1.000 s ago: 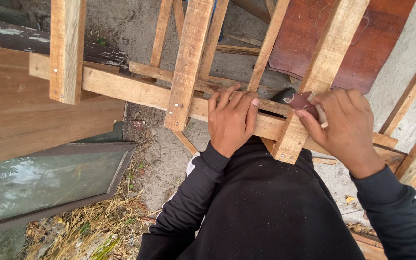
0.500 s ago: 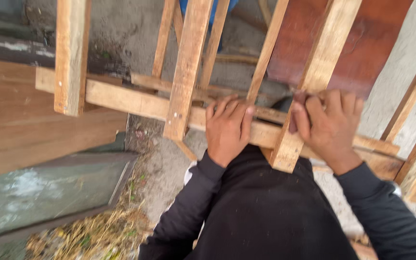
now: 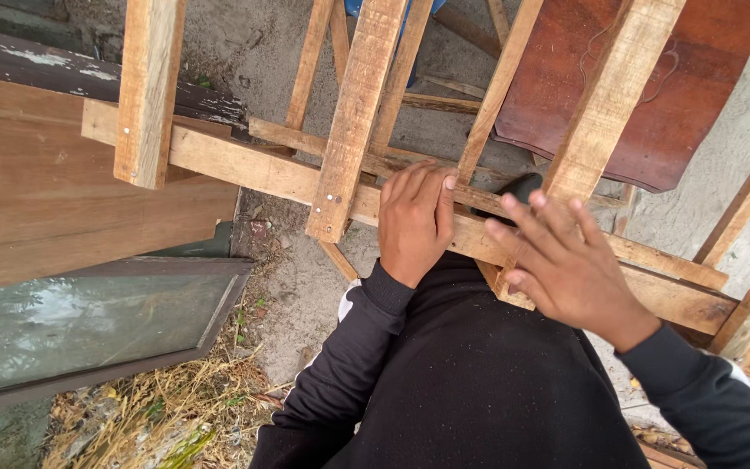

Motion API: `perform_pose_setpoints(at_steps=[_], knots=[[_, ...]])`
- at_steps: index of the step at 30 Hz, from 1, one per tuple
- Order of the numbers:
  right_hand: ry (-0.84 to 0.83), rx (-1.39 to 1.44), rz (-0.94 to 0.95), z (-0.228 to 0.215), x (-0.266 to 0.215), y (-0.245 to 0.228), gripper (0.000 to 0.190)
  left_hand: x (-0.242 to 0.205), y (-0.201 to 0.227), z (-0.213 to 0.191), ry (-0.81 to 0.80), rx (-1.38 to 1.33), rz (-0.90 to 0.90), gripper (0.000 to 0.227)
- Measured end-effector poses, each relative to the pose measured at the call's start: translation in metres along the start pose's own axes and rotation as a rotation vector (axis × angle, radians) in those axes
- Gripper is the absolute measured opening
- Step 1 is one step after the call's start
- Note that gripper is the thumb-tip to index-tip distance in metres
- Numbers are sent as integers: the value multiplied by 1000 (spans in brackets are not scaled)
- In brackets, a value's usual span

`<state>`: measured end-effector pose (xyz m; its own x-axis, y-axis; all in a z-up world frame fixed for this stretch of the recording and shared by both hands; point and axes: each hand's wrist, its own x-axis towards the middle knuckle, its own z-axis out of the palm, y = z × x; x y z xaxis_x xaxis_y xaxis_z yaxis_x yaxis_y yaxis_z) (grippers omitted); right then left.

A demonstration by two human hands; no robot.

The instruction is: The person sands the rough wooden beams of a large furniture frame using a piece of sandpaper held by hand.

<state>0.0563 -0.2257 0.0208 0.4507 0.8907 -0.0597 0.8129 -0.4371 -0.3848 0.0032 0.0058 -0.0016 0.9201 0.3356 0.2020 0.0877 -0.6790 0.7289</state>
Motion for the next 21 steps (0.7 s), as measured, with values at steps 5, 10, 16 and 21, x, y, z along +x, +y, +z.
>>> perform_pose_setpoints(at_steps=[5,10,16,21], knots=[[-70,-134,139,-3,11,29,64,-3,-1,0,-9,-23,0,19],[-45,6,205,3,2,0,63,0,3,0,-34,-16,3,22],[-39,-129,166,-9,3,13,64,-1,7,3,-95,174,46,18],[-129,60,194,-3,4,-11,67,2,13,6,-79,224,42,18]])
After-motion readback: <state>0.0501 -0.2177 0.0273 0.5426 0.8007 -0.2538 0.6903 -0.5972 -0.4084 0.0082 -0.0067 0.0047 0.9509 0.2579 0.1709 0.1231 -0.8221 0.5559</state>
